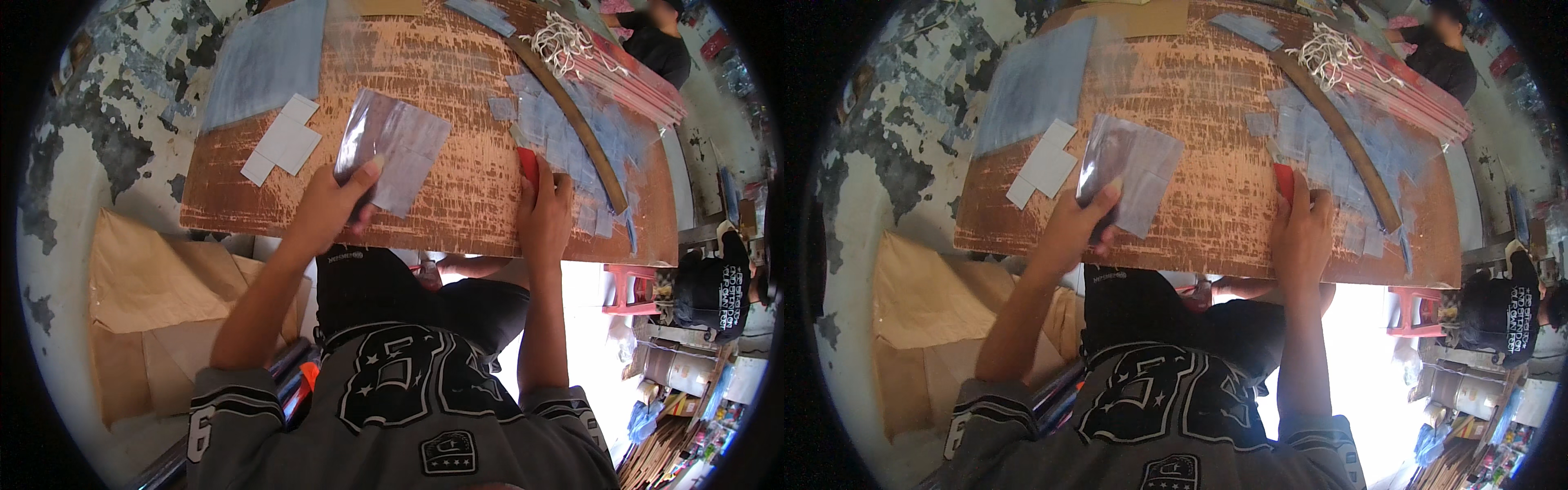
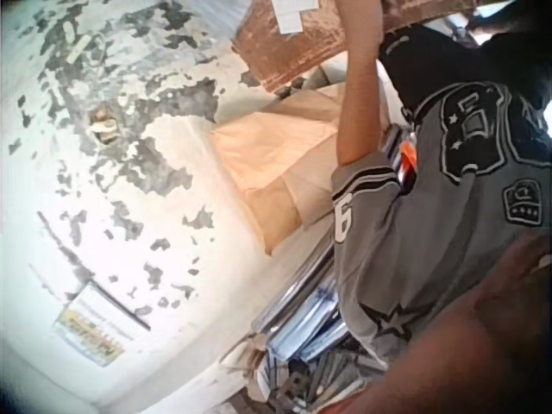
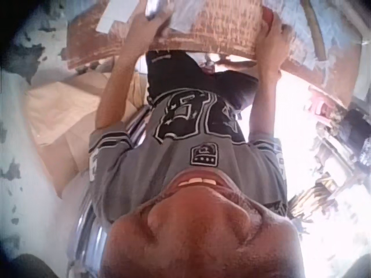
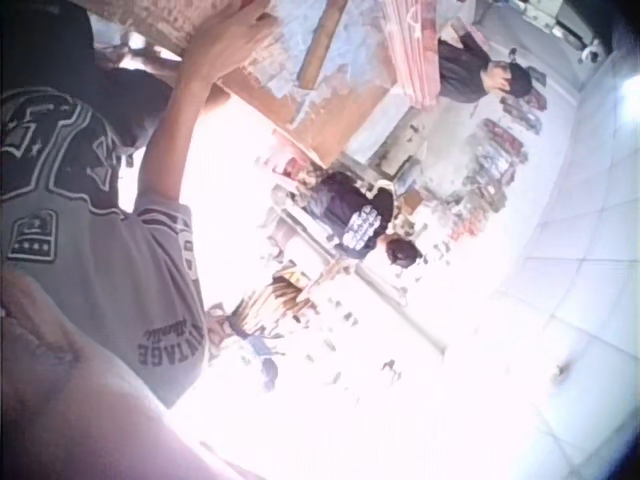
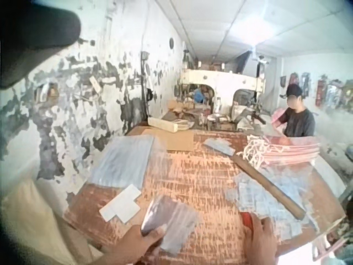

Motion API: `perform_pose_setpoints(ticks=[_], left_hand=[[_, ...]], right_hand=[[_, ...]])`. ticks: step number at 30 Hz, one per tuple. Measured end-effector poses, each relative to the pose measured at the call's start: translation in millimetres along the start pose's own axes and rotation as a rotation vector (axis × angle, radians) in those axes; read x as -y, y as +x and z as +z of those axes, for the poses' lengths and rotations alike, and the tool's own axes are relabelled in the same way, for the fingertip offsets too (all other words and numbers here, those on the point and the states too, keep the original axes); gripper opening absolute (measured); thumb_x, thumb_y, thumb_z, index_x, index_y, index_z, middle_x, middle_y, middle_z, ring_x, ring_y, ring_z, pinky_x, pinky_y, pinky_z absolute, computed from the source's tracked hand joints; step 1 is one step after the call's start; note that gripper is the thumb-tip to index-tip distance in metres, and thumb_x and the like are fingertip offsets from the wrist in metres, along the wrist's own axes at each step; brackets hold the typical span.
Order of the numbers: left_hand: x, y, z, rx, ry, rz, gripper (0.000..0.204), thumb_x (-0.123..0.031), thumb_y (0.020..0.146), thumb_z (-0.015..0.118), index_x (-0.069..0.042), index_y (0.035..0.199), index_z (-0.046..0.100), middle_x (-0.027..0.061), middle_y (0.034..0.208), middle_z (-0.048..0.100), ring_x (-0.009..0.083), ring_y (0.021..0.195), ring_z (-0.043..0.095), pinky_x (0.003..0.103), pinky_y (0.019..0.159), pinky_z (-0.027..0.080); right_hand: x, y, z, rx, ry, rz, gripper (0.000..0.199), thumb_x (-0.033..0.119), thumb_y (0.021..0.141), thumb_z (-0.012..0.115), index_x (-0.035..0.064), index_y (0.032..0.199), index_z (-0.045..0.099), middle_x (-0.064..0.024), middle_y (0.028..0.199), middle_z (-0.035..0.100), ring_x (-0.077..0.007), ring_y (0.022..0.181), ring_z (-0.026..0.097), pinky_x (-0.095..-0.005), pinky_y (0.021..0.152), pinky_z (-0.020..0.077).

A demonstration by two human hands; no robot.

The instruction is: The person cuts a small gray rectangular sheet using a utility knife on a wooden table.

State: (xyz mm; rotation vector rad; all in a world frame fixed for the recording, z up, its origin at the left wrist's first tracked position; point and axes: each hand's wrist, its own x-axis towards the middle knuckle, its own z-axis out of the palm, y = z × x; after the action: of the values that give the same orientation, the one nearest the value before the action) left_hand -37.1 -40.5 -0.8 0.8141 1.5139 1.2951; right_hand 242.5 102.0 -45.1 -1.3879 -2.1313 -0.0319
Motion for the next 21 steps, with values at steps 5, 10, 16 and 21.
perform_pose_setpoints(ticks=[5,10,16,21], left_hand=[[13,-24,26,-0.100,-0.382,0.043,0.035,-0.034,0.100,0.068,-0.001,0.094,0.061,0.0060,0.074,0.061,0.0157,0.053,0.061,0.031,0.042,0.049],[25,-38,33,-0.110,-0.461,0.166,0.038,-0.033,0.101,0.066,0.003,0.113,0.060,0.0080,0.079,0.061,0.0175,0.053,0.060,0.032,0.042,0.049],[33,-56,30,-0.100,-0.453,0.227,0.035,-0.032,0.102,0.064,0.003,0.108,0.060,0.0088,0.076,0.062,0.0173,0.054,0.060,0.031,0.044,0.049],[30,-71,36,-0.012,-0.522,0.282,0.034,-0.031,0.103,0.063,0.002,0.112,0.058,0.0091,0.077,0.063,0.0174,0.056,0.061,0.031,0.045,0.051]], right_hand=[[-2,-3,5,-0.062,-0.134,-0.019,0.043,0.024,0.097,0.063,0.0093,0.136,0.058,-0.0174,0.116,0.056,-0.0377,0.110,0.055,-0.0504,0.094,0.0448],[1,-8,-2,-0.118,-0.196,0.004,0.043,0.027,0.096,0.065,0.0086,0.135,0.060,-0.0162,0.122,0.057,-0.0353,0.113,0.054,-0.0493,0.097,0.0421],[67,-12,-54,-0.105,0.387,-0.113,0.031,0.021,0.101,0.062,0.0040,0.127,0.066,-0.0145,0.105,0.063,-0.0291,0.098,0.061,-0.0375,0.086,0.0479],[133,-35,-68,0.179,0.965,-0.171,0.026,0.023,0.104,0.059,-0.0001,0.114,0.068,-0.0096,0.089,0.062,-0.0171,0.082,0.059,-0.0298,0.076,0.0469]])
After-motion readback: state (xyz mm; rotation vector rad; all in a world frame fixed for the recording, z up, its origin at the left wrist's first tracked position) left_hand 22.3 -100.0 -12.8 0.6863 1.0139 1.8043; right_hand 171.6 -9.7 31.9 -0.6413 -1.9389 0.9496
